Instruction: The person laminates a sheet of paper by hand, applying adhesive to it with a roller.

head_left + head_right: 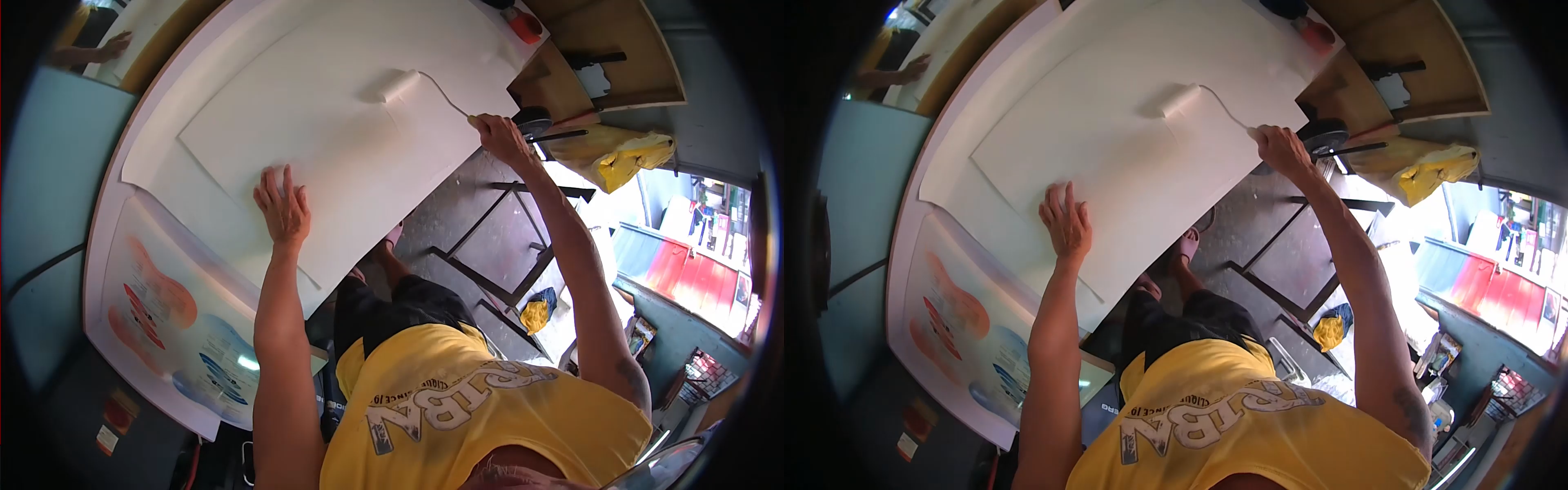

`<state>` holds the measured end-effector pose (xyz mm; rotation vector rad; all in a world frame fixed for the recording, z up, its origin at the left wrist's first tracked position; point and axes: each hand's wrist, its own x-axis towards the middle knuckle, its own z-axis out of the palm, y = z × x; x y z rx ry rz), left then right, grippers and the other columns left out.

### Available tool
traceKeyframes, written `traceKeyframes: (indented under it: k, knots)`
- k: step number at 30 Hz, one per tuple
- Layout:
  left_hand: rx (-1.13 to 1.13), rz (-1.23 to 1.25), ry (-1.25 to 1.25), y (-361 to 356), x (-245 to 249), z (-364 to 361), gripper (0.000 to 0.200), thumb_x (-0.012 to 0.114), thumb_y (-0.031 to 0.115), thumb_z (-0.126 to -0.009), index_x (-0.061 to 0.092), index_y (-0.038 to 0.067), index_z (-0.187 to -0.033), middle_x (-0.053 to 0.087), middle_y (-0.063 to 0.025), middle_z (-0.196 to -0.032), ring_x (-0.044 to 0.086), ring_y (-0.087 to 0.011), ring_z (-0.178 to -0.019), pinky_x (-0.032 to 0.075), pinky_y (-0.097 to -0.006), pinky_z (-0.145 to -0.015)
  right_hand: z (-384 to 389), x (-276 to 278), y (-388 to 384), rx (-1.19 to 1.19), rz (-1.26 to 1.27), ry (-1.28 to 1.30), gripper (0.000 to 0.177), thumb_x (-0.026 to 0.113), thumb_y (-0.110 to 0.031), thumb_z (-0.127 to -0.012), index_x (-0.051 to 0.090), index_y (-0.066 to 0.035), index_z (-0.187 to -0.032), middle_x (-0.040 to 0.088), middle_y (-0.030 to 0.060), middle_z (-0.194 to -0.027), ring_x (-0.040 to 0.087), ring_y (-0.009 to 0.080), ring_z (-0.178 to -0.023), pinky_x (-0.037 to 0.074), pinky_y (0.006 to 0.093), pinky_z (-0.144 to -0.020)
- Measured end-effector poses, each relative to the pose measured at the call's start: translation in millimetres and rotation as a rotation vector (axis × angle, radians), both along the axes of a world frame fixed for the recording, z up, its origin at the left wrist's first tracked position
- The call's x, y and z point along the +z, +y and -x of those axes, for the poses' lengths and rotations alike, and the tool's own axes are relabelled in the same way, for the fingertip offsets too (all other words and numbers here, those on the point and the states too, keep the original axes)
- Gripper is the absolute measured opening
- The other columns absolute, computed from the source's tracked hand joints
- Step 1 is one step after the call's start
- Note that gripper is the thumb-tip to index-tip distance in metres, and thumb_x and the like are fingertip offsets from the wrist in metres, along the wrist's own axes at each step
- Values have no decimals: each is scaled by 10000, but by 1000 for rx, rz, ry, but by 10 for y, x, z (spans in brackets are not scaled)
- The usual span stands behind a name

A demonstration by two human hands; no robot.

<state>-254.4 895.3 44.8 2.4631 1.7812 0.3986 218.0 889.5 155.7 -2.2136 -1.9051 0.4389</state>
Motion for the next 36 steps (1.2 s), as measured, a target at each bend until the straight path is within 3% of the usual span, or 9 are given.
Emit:
traceKeyframes:
  k: [5, 8, 10, 11, 15, 19, 27, 36]
  knots:
    - [-14, 35, 1, 25, -28, 0, 607, 601, 278, -995, 378, 107, -1534, 317, -215, -1561, 307, -397, -1461, 265, -612, -1171, -13, 38, -99, -28, 60, -65, 238, 559, -237, -977, 714, -59, -950, 699, 230, -882, 679, 455, -853, 555, 540, -774]
    - [-29, 22, 2, 33, -3, -2, 604, 610, 272, -997, 377, 99, -1527, 310, -206, -1562, 300, -378, -1468, 268, -601, -1167, -199, 59, -709, -25, 5, -65, 193, 592, -242, -978, 698, -83, -952, 695, 214, -835, 683, 439, -783, 554, 543, -707]
    - [-32, 16, -4, 34, 2, -7, 598, 611, 270, -998, 380, 96, -1522, 313, -205, -1557, 302, -377, -1467, 272, -599, -1164, -397, 111, -1247, 46, 6, -45, 110, 628, -186, -966, 673, -87, -953, 681, 201, -777, 670, 434, -699, 529, 526, -595]
    - [-32, 12, -7, 39, 10, -16, 596, 610, 269, -998, 381, 94, -1520, 316, -204, -1555, 303, -378, -1466, 273, -598, -1164, -399, 246, -1492, -46, 92, -43, 103, 632, -178, -969, 682, -88, -973, 675, 202, -759, 669, 430, -686, 526, 522, -592]
    - [-30, -1, 1, 36, 34, -31, 588, 603, 276, -1000, 386, 89, -1514, 321, -206, -1551, 309, -384, -1459, 276, -597, -1163, -613, 504, -2152, -33, 86, -10, 125, 633, -163, -981, 702, -68, -1025, 673, 205, -751, 677, 417, -686, 526, 491, -594]
    - [-33, 24, 1, 26, 33, -11, 593, 595, 284, -1000, 383, 92, -1521, 328, -207, -1548, 307, -390, -1459, 271, -604, -1164, -658, 699, -1873, -119, 62, 42, 174, 629, -182, -991, 707, -32, -1035, 669, 226, -756, 675, 421, -682, 527, 471, -605]
    - [-7, 56, -1, 36, 6, -6, 644, 618, 300, -985, 362, 102, -1542, 327, -203, -1562, 292, -380, -1477, 258, -608, -1179, -507, 178, -185, -32, -55, 27, 192, 617, -200, -986, 734, -51, -1016, 718, 214, -870, 707, 413, -818, 569, 484, -728]
    - [4, 59, -7, 40, 13, -8, 671, 644, 287, -971, 350, 109, -1548, 325, -202, -1568, 300, -373, -1482, 258, -601, -1186, -655, 39, 287, 34, -17, -52, 183, 617, -197, -973, 734, -57, -989, 717, 205, -857, 707, 412, -833, 577, 493, -746]
